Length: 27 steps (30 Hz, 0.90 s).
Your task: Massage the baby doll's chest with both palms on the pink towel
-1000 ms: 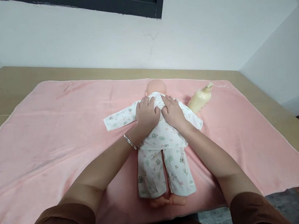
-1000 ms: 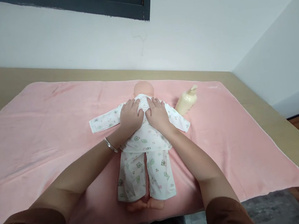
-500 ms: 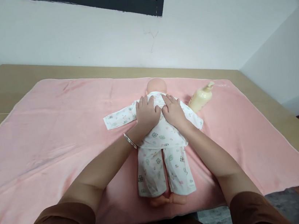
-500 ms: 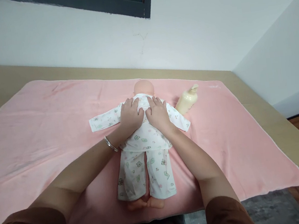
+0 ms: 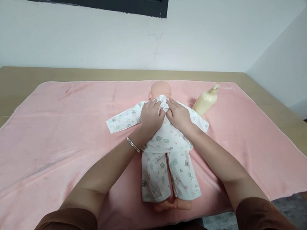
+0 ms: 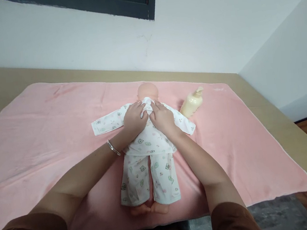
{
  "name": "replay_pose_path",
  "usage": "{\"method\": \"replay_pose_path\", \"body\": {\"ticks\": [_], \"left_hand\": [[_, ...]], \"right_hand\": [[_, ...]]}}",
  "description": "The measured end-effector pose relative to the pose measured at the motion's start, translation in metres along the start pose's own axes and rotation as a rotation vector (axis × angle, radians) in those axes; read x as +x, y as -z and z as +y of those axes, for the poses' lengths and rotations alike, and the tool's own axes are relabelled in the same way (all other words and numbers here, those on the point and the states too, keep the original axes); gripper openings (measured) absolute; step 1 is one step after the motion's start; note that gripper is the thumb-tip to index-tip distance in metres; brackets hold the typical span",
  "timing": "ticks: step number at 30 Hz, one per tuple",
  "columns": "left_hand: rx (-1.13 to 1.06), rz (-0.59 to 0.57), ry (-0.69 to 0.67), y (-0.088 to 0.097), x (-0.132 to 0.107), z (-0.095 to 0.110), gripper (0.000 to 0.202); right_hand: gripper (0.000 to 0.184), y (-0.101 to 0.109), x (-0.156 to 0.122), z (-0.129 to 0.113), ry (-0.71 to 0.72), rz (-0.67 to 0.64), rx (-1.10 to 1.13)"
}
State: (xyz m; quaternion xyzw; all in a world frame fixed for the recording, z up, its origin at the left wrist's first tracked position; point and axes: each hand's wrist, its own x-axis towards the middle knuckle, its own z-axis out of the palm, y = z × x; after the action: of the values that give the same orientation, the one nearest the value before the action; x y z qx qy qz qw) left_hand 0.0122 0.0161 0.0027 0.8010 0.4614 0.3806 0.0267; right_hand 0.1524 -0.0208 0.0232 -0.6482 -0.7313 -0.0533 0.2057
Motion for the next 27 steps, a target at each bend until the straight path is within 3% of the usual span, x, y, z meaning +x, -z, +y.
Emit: {"method": "replay_pose_path", "body": {"ticks": [5, 11, 15, 21, 27], "left_hand": [[-0.026, 0.056, 0.03, 0.0, -0.005, 0.001, 0.033], [0.039, -0.05, 0.085, 0.002, -0.001, 0.004, 0.041], [0.079, -0.093, 0.045, 0.003, 0.001, 0.004, 0.044], [0.06, -0.054, 0.002, 0.006, -0.001, 0.004, 0.039], [0.036, -0.038, 0.117, 0.008, -0.005, 0.011, 0.035]], "right_hand": [[0.049, 0.004, -0.006, -0.011, -0.067, 0.016, -0.077], [0.055, 0.002, -0.001, -0.005, -0.094, -0.026, -0.055], [0.058, 0.0, 0.003, 0.0, -0.072, -0.072, -0.01], [0.058, 0.004, 0.0, -0.004, -0.09, -0.091, -0.004], [0.058, 0.004, -0.001, -0.005, -0.097, -0.093, -0.024]]}}
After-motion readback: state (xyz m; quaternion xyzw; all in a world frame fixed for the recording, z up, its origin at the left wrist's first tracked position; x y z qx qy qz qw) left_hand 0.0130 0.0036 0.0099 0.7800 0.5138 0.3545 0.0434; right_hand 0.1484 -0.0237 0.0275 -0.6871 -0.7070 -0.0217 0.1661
